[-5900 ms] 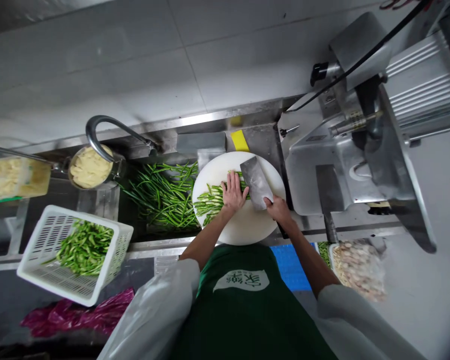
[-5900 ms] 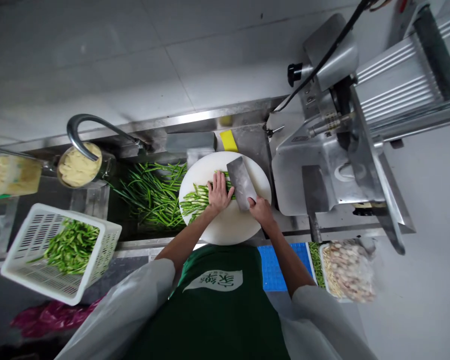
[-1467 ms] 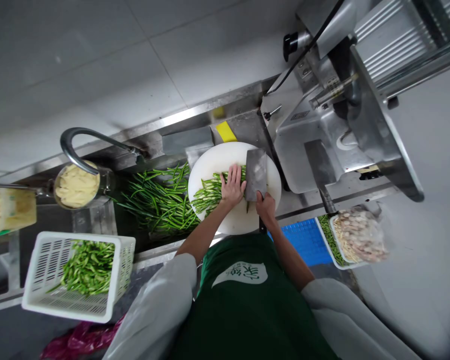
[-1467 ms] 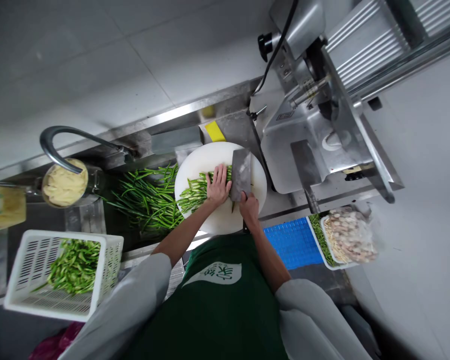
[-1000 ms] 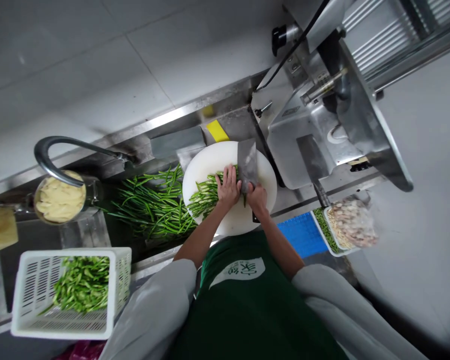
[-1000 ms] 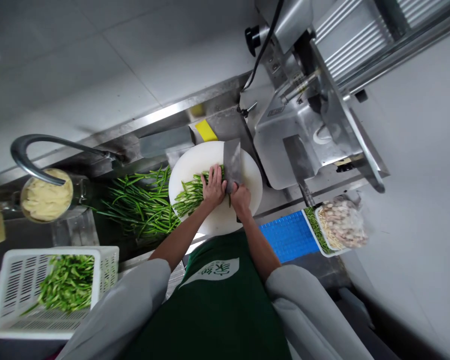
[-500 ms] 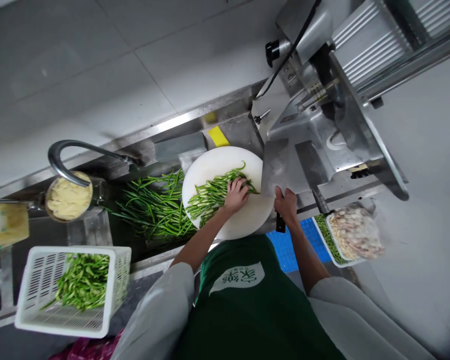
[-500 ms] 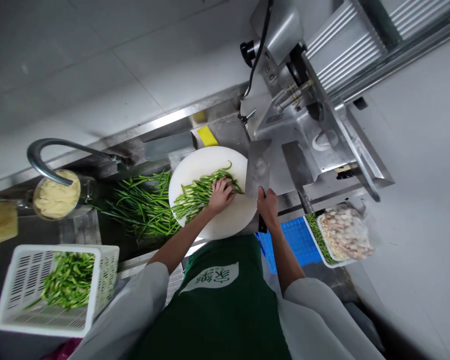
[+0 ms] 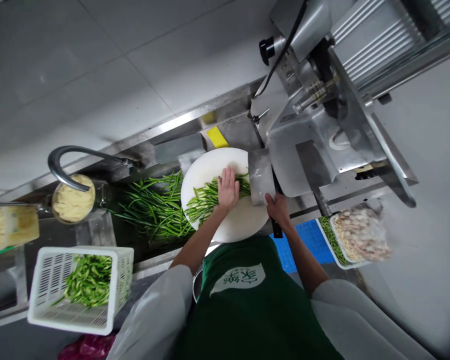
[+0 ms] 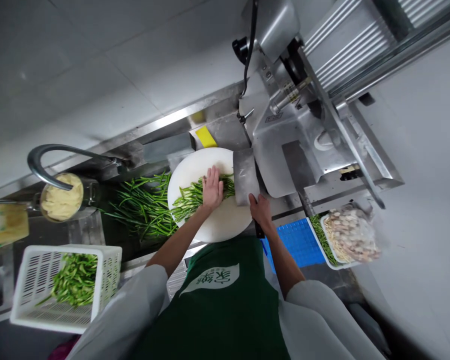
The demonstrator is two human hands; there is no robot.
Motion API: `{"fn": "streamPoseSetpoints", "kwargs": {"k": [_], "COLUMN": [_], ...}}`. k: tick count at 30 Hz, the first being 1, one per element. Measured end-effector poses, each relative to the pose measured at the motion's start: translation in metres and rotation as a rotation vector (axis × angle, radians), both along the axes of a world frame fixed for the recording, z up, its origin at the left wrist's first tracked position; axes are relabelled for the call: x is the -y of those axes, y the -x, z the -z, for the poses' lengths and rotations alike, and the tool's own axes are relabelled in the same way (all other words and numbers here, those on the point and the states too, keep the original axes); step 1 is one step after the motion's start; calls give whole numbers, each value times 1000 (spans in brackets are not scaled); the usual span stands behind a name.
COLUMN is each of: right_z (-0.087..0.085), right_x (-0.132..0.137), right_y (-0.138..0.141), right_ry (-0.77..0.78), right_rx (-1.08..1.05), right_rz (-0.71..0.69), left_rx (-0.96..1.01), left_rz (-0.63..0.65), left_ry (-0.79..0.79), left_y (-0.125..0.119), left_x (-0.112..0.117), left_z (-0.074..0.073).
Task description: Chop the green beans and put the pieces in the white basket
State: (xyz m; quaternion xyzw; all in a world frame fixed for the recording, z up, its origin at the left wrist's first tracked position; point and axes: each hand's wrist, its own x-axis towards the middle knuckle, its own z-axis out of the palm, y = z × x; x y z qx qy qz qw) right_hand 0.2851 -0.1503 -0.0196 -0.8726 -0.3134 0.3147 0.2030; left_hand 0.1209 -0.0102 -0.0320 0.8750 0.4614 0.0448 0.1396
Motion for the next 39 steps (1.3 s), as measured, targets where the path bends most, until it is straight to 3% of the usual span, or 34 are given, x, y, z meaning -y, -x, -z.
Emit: {"fn": "streamPoseSetpoints", "kwargs": {"k": [5,12,18,22,24,27,29,32,35,39], "right_z": [7,4,3,-8,-20,-39,-50,-57,-56,-57], "right_x": [-6,-13,-46,-58,-54,-39,-28,-15,-11,-13], "right_y": [7,5,30,27,13,-16,-31,-35,-15,28], "right_ry": [97,165,159,133,124,146,203,318,354,333], "right_rx": [34,14,83,104,153,273,330,379,421,442], "right_rz": [-61,-100,-76,-135,-187,-230,-263,-333,-379,-438], "left_rx": [-65,-68,-53,-33,9,108,155,157,158,181], "left_rz": [151,164,175,191,189,30,-166,-328,-412,-504], "left_ry": [-15,9,30,62,56,-15,-68,-42,-16,-48], "left_y": [-16,-16,-17,-20,-4,59,115,180,190,147], "left_x": [5,3,3,1,-1,1,10,31,48,42], "left_z": [11,12,17,2,-14,-32,-30,-5,24,36]}}
